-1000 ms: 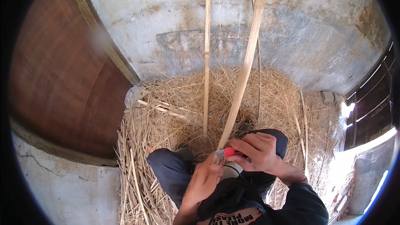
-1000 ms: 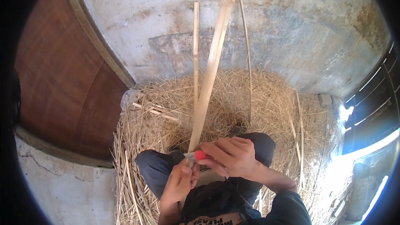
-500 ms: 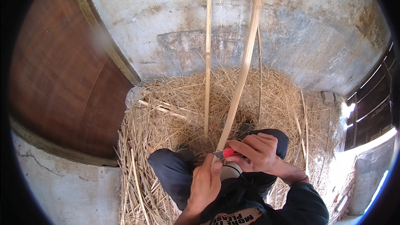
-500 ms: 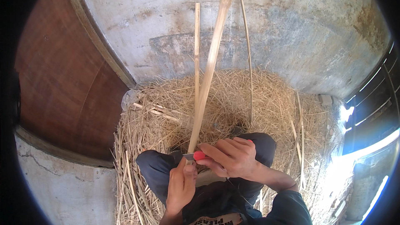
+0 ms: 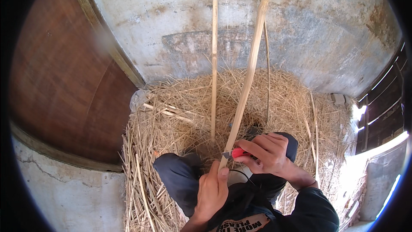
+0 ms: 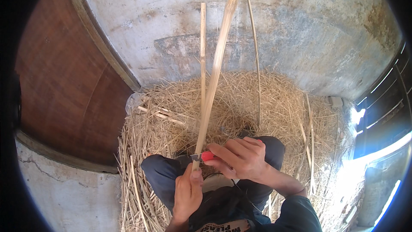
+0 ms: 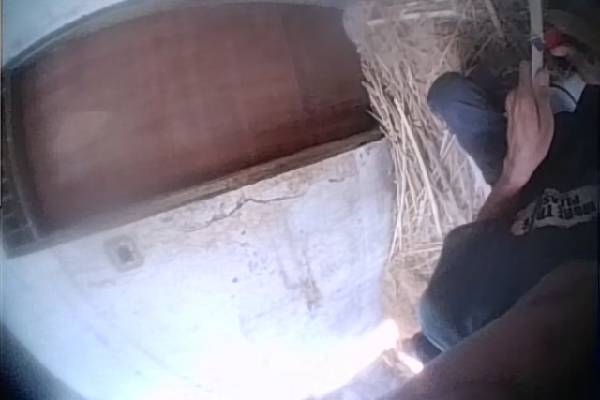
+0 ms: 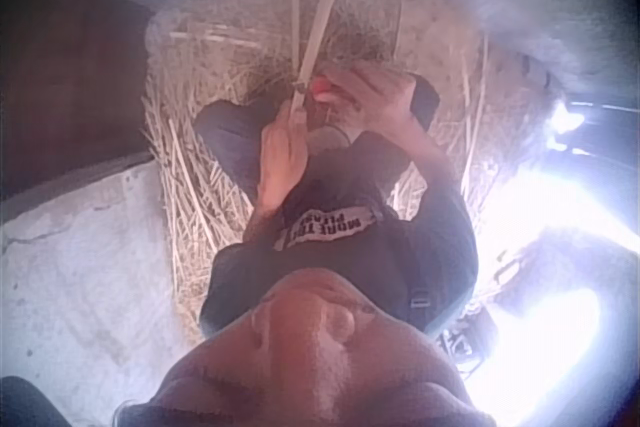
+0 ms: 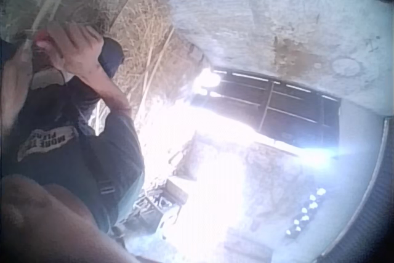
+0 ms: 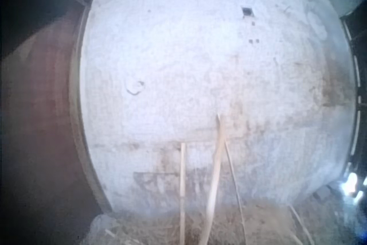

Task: The person sits on a bed of straw and uses a red utility knife to shave the surface of a long bamboo pole. They hold the pole with their left hand and scrape the blade along its length with their right hand, removing thin strips of wood.

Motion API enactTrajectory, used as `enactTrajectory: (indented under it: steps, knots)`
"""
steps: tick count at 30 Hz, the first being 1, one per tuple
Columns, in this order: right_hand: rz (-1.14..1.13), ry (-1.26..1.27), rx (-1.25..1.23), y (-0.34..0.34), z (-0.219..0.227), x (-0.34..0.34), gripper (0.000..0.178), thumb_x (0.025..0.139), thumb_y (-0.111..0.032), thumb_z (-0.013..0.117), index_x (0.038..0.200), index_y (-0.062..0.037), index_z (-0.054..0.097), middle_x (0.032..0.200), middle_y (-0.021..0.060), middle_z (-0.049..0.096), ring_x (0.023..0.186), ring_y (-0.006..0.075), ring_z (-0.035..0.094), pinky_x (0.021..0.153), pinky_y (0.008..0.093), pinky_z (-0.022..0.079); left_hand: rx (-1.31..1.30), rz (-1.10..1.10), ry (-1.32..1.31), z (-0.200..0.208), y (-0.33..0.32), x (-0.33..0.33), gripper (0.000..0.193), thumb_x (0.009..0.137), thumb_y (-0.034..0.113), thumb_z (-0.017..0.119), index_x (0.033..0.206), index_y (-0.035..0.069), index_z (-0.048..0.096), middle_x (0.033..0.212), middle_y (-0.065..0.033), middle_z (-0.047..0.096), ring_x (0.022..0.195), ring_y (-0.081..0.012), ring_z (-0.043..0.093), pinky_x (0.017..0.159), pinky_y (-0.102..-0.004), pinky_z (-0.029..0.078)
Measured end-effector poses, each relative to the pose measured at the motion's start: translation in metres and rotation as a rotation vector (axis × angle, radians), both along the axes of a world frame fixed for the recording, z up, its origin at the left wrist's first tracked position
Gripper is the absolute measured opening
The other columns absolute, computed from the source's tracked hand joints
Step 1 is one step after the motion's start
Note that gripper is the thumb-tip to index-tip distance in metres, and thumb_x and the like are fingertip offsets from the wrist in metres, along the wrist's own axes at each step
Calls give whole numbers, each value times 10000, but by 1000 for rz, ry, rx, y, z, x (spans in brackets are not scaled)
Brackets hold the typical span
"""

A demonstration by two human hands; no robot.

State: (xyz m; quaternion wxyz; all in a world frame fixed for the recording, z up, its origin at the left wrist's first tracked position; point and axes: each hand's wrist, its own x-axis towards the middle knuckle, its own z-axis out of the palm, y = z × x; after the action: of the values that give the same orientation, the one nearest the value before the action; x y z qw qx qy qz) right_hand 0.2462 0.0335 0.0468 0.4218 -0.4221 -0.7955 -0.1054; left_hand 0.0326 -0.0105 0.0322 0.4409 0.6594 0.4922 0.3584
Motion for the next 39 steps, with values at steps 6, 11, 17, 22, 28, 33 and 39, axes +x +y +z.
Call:
enactTrajectory:
  steps: [6, 11, 17, 22, 28, 33, 39]
  knots:
    - [-11, 10, -16, 5, 0, 5, 380, 792, -407, 907, 1041, -137, 807, 685, -46, 595, 551, 130, 604, 486, 278, 423, -9, 5, 80, -11, -7, -4, 375, 1176, 265, 407, 993, -18, 571, 669, -123, 563, 579, -303, 615, 592, -395, 478]
    - [-80, 133, -41, 20, 2, 17, 306, 846, -326, 895, 1053, -115, 814, 698, 7, 649, 551, 153, 614, 494, 311, 447, -50, -12, 119, -23, -17, -7, 358, 1168, 246, 418, 976, -14, 572, 665, -140, 578, 589, -348, 632, 605, -430, 490]
    - [-373, 402, 8, 73, 8, 75, 226, 961, -251, 808, 1087, -64, 827, 725, 54, 704, 596, 142, 623, 549, 308, 462, -202, -71, 139, -36, -46, -16, 352, 1157, 286, 451, 1014, -13, 570, 706, -239, 602, 703, -497, 636, 651, -539, 486]
    - [-448, 524, -75, 100, 25, 118, 276, 1017, -299, 755, 1128, -54, 819, 741, 44, 710, 643, 83, 585, 569, 286, 444, -351, -52, 118, -41, -62, -32, 394, 1129, 381, 500, 1234, 27, 638, 1003, -251, 706, 959, -493, 690, 886, -550, 509]
    - [-113, 329, -91, 53, -10, 59, 248, 949, -278, 801, 1077, -66, 807, 889, 95, 790, 634, 201, 698, 574, 344, 535, -224, -34, -47, -65, -36, -39, 476, 1190, 347, 375, 922, 4, 568, 648, -54, 543, 569, -145, 544, 530, -321, 436]
    - [26, 87, -183, 15, -24, 14, 321, 851, -337, 877, 1065, -112, 792, 764, 25, 681, 568, 190, 660, 512, 319, 512, -219, 6, -65, -42, -14, -28, 401, 1181, 275, 405, 942, -8, 558, 665, -154, 564, 601, -361, 617, 611, -444, 485]
    - [92, 32, -148, -1, -34, -6, 391, 824, -378, 887, 1097, -119, 779, 713, -14, 599, 538, 164, 617, 502, 306, 492, -111, 7, 39, -23, -6, -17, 320, 1162, 260, 475, 1012, -13, 546, 660, -204, 573, 632, -470, 638, 587, -498, 477]
